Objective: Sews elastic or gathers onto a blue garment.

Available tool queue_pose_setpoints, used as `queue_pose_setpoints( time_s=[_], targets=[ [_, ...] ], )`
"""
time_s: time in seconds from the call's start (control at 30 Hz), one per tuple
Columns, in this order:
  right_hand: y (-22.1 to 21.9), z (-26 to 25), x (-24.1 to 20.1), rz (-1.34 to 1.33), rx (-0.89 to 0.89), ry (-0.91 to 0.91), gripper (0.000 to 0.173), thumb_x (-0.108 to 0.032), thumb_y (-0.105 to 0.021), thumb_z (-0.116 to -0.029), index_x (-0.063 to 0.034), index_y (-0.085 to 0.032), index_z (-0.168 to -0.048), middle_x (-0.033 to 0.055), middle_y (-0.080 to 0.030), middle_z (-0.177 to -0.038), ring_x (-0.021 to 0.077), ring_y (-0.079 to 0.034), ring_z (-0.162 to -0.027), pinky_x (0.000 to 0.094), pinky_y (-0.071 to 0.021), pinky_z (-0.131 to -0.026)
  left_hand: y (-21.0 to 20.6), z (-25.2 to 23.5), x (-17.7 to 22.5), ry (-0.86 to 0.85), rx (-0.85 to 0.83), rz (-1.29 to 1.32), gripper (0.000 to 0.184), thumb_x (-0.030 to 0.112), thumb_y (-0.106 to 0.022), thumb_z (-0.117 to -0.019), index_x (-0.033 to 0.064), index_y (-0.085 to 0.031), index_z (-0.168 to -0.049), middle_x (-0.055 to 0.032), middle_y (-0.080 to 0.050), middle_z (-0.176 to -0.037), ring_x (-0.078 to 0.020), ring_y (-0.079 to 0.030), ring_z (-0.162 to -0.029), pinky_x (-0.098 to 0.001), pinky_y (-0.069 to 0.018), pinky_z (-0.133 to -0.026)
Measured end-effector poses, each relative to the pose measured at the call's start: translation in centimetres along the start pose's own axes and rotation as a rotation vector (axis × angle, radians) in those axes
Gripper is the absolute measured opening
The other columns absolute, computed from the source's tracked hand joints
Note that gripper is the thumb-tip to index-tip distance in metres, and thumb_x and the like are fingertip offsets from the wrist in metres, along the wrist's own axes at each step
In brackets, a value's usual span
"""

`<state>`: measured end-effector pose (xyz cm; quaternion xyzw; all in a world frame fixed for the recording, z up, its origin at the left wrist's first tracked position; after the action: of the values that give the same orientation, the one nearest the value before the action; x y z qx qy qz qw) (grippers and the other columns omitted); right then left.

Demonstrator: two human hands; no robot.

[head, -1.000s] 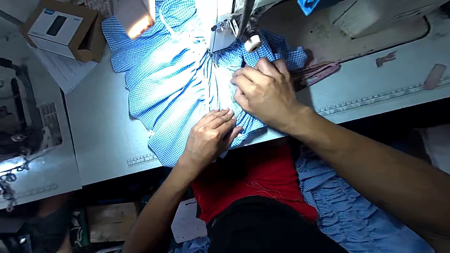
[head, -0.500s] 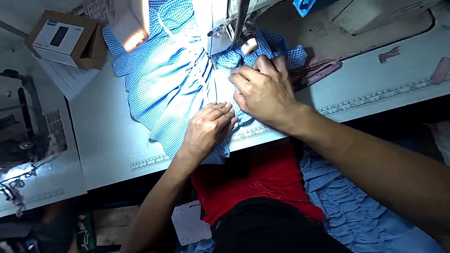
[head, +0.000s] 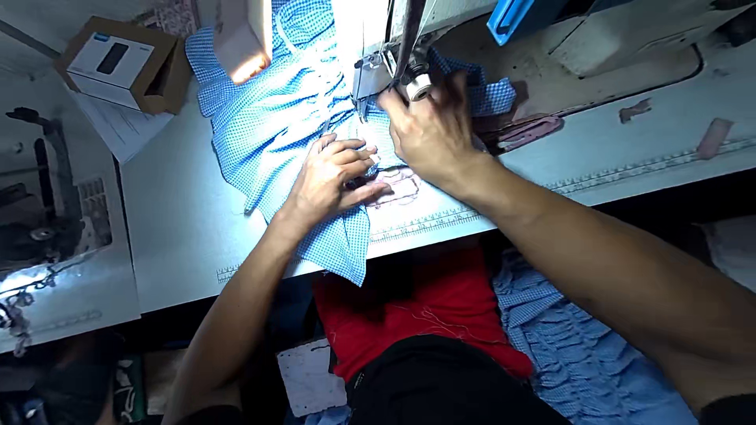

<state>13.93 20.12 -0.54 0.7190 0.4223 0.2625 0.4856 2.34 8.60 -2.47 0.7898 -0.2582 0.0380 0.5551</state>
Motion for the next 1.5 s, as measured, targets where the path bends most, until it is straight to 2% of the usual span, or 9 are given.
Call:
queue_pose_setpoints(
  time_s=[0.13, 0.27, 0.53, 0.8, 0.97, 1.13, 1.27, 1.37, 1.5],
  targets=[
    [0.5, 2.0, -1.1, -0.166, -0.06, 0.057, 0.028, -0.015, -0.047, -0.1037, -0.009, -0.071, -0.116, 0.0157, -0.068, -0.11, 0.0386, -0.062, -0.105, 0.055, -0.046, -0.089, 0.0, -0.9, 0.8, 0.083, 0.049, -0.11, 0.021, 0.029, -0.065, -0.0985, 0.0141, -0.08, -0.101, -0.0029, -0.077, -0.106, -0.0218, -0.07, -0.111, -0.0447, -0.0461, -0.109],
    [0.0, 3.2, 0.5, -0.184, -0.141, 0.013, 0.034, -0.023, -0.046, -0.1059, -0.0181, -0.07, -0.129, 0.0073, -0.067, -0.13, 0.0346, -0.062, -0.111, 0.0534, -0.0469, -0.091, -0.7, 0.9, 4.5, 0.22, 0.122, 0.013, 0.012, 0.017, -0.069, -0.0937, 0.0088, -0.078, -0.094, -0.0069, -0.073, -0.094, -0.0221, -0.07, -0.096, -0.0376, -0.0566, -0.085],
    [-0.5, 2.7, 0.4, -0.135, -0.128, 0.041, 0.034, -0.021, -0.045, -0.1054, -0.0179, -0.07, -0.129, 0.0076, -0.068, -0.127, 0.035, -0.061, -0.113, 0.0528, -0.0452, -0.089, -1.1, 1.1, 4.0, 0.201, 0.167, 0.032, 0.013, 0.016, -0.069, -0.0945, 0.0068, -0.078, -0.093, -0.0077, -0.072, -0.096, -0.0211, -0.068, -0.097, -0.0334, -0.0567, -0.085],
    [-1.8, 0.1, 0.9, -0.116, -0.096, -0.018, 0.033, -0.018, -0.047, -0.1037, -0.0196, -0.071, -0.126, 0.0188, -0.068, -0.119, 0.0408, -0.062, -0.115, 0.0575, -0.0466, -0.09, -0.2, -1.4, -0.1, 0.202, 0.186, 0.047, 0.016, 0.017, -0.066, -0.0951, 0.0074, -0.079, -0.093, -0.0082, -0.072, -0.092, -0.0222, -0.067, -0.095, -0.0351, -0.0534, -0.085],
    [-1.9, -1.0, 1.1, -0.083, -0.054, -0.098, 0.029, -0.021, -0.048, -0.103, -0.0102, -0.072, -0.114, 0.025, -0.068, -0.118, 0.0465, -0.062, -0.118, 0.0615, -0.0484, -0.089, -0.1, -2.6, -2.3, 0.221, 0.171, 0.003, 0.018, 0.021, -0.067, -0.0954, 0.0094, -0.081, -0.094, -0.0074, -0.067, -0.088, -0.0212, -0.063, -0.093, -0.0333, -0.0511, -0.083],
    [-2.3, -1.3, 1.6, -0.046, 0.037, -0.129, 0.031, -0.024, -0.047, -0.1029, -0.008, -0.073, -0.106, 0.0226, -0.069, -0.119, 0.0417, -0.063, -0.116, 0.0583, -0.0461, -0.092, -0.2, -2.3, -2.2, 0.153, 0.119, -0.048, 0.023, 0.024, -0.063, -0.0991, 0.0108, -0.081, -0.103, -0.008, -0.066, -0.093, -0.0227, -0.061, -0.098, -0.0332, -0.0503, -0.088],
    [-2.5, -1.7, 2.0, -0.034, 0.024, -0.121, 0.031, -0.025, -0.048, -0.1037, -0.0101, -0.074, -0.112, 0.0215, -0.068, -0.126, 0.0408, -0.061, -0.123, 0.0587, -0.0446, -0.099, -0.1, -2.1, -2.5, 0.124, 0.102, -0.045, 0.026, 0.026, -0.06, -0.1006, 0.0104, -0.08, -0.107, -0.0099, -0.068, -0.101, -0.0235, -0.063, -0.104, -0.0339, -0.051, -0.093],
    [-2.6, -1.8, 2.2, -0.035, 0.059, -0.118, 0.029, -0.024, -0.049, -0.1041, -0.011, -0.074, -0.113, 0.0205, -0.069, -0.124, 0.0395, -0.063, -0.12, 0.057, -0.0481, -0.096, 0.0, -2.2, -2.9, 0.128, 0.095, -0.007, 0.027, 0.028, -0.061, -0.1011, 0.011, -0.081, -0.108, -0.0096, -0.069, -0.103, -0.023, -0.062, -0.106, -0.0341, -0.0508, -0.095],
    [0.2, 1.3, 1.5, -0.149, -0.003, -0.103, 0.034, -0.029, -0.046, -0.108, -0.0178, -0.069, -0.13, 0.0171, -0.064, -0.132, 0.0395, -0.06, -0.122, 0.0566, -0.049, -0.097, 0.3, -2.1, -3.7, 0.146, 0.108, 0.069, 0.027, 0.028, -0.062, -0.0995, 0.0117, -0.082, -0.106, -0.008, -0.07, -0.105, -0.0212, -0.062, -0.107, -0.0334, -0.0498, -0.095]
  ],
)
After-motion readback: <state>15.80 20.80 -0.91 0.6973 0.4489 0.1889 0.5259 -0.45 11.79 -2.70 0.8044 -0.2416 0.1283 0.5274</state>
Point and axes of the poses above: each hand's wrist, its own z-axis away from the middle knuckle, its own y-axis out of the back of the hand, x = y × z, the point moved 5 cm from there along -z, towards the middle knuckle
